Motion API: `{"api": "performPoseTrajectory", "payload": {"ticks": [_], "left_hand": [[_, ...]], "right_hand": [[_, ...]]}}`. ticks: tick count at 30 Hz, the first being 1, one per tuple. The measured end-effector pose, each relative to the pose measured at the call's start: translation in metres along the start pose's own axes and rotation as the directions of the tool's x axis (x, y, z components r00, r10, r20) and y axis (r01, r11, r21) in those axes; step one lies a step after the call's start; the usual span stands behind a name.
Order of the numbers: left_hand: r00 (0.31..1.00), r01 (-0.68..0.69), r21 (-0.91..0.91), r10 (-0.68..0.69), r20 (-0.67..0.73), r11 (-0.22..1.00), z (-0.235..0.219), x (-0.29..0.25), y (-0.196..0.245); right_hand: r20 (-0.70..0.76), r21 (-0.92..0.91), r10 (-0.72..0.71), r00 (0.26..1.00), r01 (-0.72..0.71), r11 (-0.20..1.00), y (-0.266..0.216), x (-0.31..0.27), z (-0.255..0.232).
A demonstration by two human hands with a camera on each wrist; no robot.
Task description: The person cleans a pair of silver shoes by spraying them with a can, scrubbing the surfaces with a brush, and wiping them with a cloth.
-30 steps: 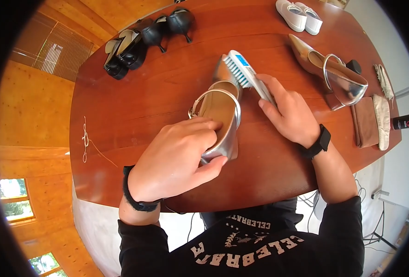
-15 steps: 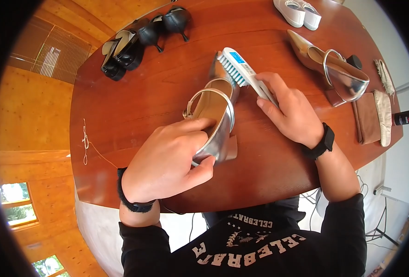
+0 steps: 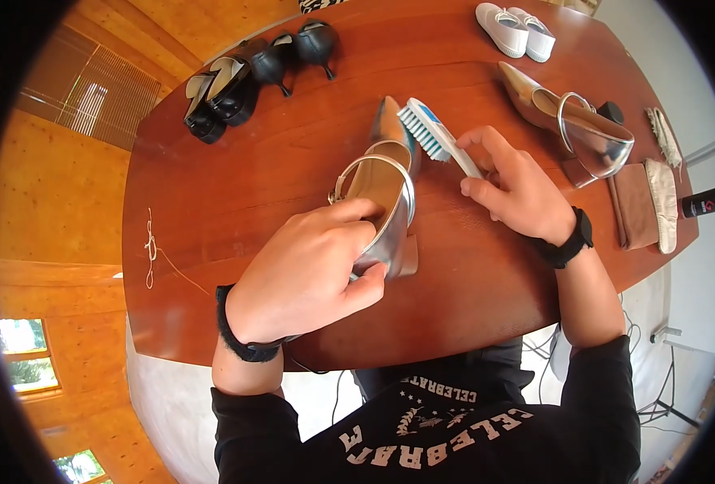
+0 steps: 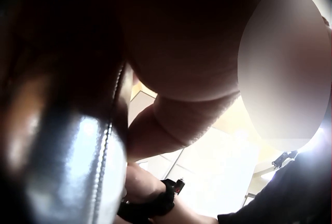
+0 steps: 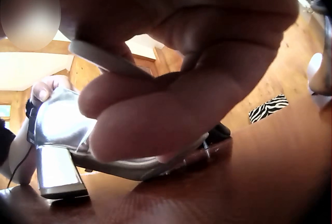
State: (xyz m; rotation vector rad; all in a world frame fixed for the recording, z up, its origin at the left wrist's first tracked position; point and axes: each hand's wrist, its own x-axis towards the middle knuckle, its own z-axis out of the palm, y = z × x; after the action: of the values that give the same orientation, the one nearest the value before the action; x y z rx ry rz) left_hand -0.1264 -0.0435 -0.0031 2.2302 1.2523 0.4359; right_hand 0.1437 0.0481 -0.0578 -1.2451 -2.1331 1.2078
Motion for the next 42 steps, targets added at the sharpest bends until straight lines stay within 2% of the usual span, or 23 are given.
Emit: {"api": "performPoseTrajectory", "payload": {"ticks": [3,6,9,15,18,21,24,27,30,33,36,39,42], "left_hand": [[1.0,0.014,0.016,-0.015,0.007,1.0,0.001,-0.001,-0.001],[1.0,-0.01,0.078,0.009,0.01,0.997,0.002,0.0,-0.002],[1.0,-0.014,0.052,0.013,0.021,0.999,0.002,0.001,-0.002],[0.999,0.021,0.066,-0.023,0.027,0.998,0.001,0.002,0.002],[0.994,0.079,0.079,-0.084,0.069,0.994,-0.001,0.001,0.002],[0.997,0.057,0.101,-0.061,0.045,0.993,0.001,0.002,0.001],[0.998,0.044,0.118,-0.049,0.043,0.992,0.003,0.003,0.001],[0.998,0.054,0.115,-0.058,0.034,0.992,0.003,0.003,0.003],[1.0,0.025,0.123,-0.027,0.012,0.992,0.006,0.003,0.001],[0.998,0.047,0.125,-0.051,0.029,0.991,0.005,0.005,0.006],[0.999,0.009,0.188,0.001,-0.053,0.982,0.015,0.009,0.011],[0.992,-0.006,0.23,0.034,-0.118,0.973,0.025,0.014,0.015],[0.988,-0.006,0.247,0.043,-0.147,0.969,0.029,0.016,0.017]], "right_hand": [[-0.076,0.061,-0.174,0.982,0.179,0.982,0.012,0.005,0.013],[-0.142,-0.109,-0.178,0.974,0.163,0.981,0.023,0.01,0.019],[-0.089,-0.064,-0.218,0.972,0.213,0.975,0.004,0.003,0.013],[-0.205,-0.189,-0.17,0.964,0.131,0.973,0.03,0.012,0.021],[-0.148,-0.105,-0.204,0.968,0.19,0.976,0.009,0.006,0.018],[-0.184,-0.114,-0.296,0.937,0.279,0.953,0.014,0.008,0.025],[-0.272,-0.306,-0.318,0.908,0.231,0.923,0.034,0.016,0.024],[-0.293,-0.284,-0.314,0.903,0.231,0.93,0.032,0.013,0.023],[-0.362,-0.243,-0.375,0.854,0.302,0.922,0.03,0.014,0.028],[-0.305,-0.136,-0.207,0.93,0.172,0.976,0.018,0.011,0.021],[-0.301,-0.165,-0.298,0.906,0.258,0.952,0.021,0.012,0.021],[-0.347,-0.252,-0.361,0.865,0.284,0.925,0.024,0.016,0.02],[-0.404,-0.309,-0.354,0.843,0.239,0.921,0.033,0.02,0.017]]}}
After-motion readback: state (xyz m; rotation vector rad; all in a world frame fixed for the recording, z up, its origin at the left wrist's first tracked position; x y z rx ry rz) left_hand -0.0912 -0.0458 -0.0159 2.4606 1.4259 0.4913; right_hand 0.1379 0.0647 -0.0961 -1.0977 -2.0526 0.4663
